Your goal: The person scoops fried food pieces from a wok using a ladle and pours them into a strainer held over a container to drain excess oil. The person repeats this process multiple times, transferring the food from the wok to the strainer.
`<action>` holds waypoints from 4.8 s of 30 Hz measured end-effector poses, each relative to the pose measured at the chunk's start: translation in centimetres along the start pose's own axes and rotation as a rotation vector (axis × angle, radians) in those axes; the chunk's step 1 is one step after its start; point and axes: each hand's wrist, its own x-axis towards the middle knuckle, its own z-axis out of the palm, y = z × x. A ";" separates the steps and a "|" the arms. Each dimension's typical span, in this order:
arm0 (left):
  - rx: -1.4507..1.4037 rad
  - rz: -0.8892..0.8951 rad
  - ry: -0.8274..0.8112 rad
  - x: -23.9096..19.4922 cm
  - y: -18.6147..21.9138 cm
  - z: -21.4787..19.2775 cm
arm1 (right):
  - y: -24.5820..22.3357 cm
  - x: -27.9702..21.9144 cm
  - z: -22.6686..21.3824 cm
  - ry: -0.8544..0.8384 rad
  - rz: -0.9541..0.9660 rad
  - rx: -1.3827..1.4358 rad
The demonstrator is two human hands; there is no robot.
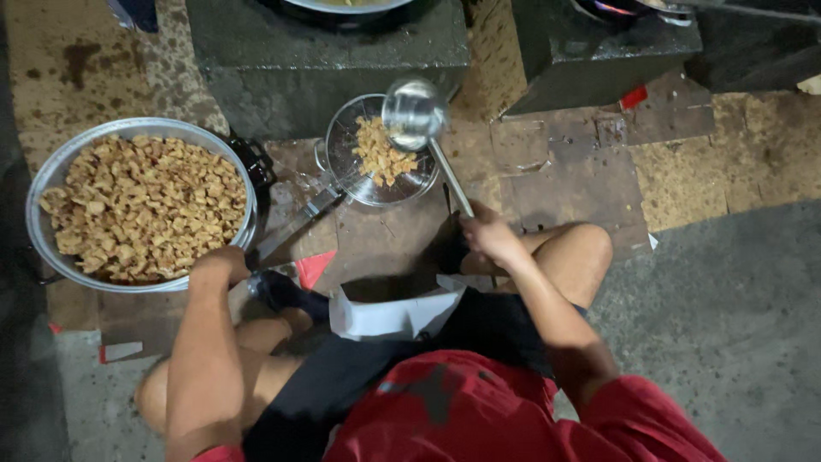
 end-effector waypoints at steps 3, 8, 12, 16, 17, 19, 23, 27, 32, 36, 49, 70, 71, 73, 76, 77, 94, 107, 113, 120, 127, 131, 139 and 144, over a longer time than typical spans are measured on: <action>0.029 0.021 0.064 -0.5 0.3 -0.2 | -0.7 -0.8 -2.9 -0.176 0.377 0.684; 0.035 0.058 -0.012 1.2 0.0 0.8 | -3.6 0.4 -6.9 -0.579 0.387 1.265; 0.036 0.101 -0.013 4.0 -0.9 2.0 | -11.2 9.5 -7.4 -0.268 0.112 0.724; 0.075 0.108 -0.024 6.5 -1.8 2.8 | -20.5 25.6 -3.7 -0.097 -0.201 -0.058; 0.039 0.077 -0.050 7.0 -1.9 3.1 | -22.0 29.4 -2.5 -0.019 -0.224 -0.239; -0.052 0.023 -0.097 7.6 -2.1 2.9 | -23.3 34.9 -1.4 0.145 -0.329 -0.717; -0.143 0.019 -0.126 9.0 -2.8 1.2 | -24.0 39.4 0.4 0.218 -0.354 -1.187; -0.132 0.064 -0.123 9.0 -2.9 3.4 | -23.8 35.7 2.5 -0.007 0.063 -0.803; -0.106 0.092 -0.086 9.7 -2.3 1.6 | -26.3 31.2 6.6 -0.067 0.069 -0.391; -0.090 0.091 -0.057 9.0 -2.9 1.8 | -27.2 32.3 9.0 -0.255 0.063 -0.280; -0.026 0.048 0.096 4.1 -2.0 0.1 | -26.6 24.2 4.8 -0.604 0.266 0.700; 0.089 0.076 0.030 4.2 -1.4 1.3 | -8.6 -1.6 0.8 -0.116 0.150 -0.137; 0.076 0.056 0.013 4.0 -1.4 1.3 | -7.6 -1.6 1.0 -0.115 0.069 -0.257; 0.104 0.056 0.030 3.6 -1.3 1.1 | -6.0 -0.8 1.9 -0.046 -0.117 -0.481; 0.128 0.075 0.024 3.1 -1.2 1.0 | -3.9 -0.5 2.8 0.074 -0.278 -0.746; 0.132 0.085 0.017 3.0 -1.3 1.0 | -3.4 -0.6 3.1 0.117 -0.312 -0.822; 0.051 0.040 0.029 1.0 -0.5 1.1 | 4.1 -0.7 -3.6 -0.322 0.312 1.004; -0.052 0.132 -0.026 5.7 -2.2 2.9 | -22.6 34.4 -1.0 0.004 -0.207 -0.405; -0.118 0.107 -0.017 7.3 -3.0 2.6 | -24.9 46.0 4.8 0.076 -0.411 -1.197; -0.116 0.124 -0.026 7.5 -2.6 3.1 | -26.8 38.9 11.5 -0.092 -0.092 -0.655; -0.118 0.113 -0.029 7.0 -3.2 3.6 | -29.8 35.7 13.4 -0.318 0.022 -0.113; -0.124 0.094 -0.025 6.2 -3.0 4.2 | -29.3 35.5 13.7 -0.342 0.047 -0.006; -0.101 0.074 -0.012 7.3 -3.4 3.7 | -28.4 36.0 15.0 -0.373 0.198 0.220; -0.065 0.088 0.008 9.3 -2.8 2.3 | -27.8 29.5 10.6 -0.387 0.241 0.416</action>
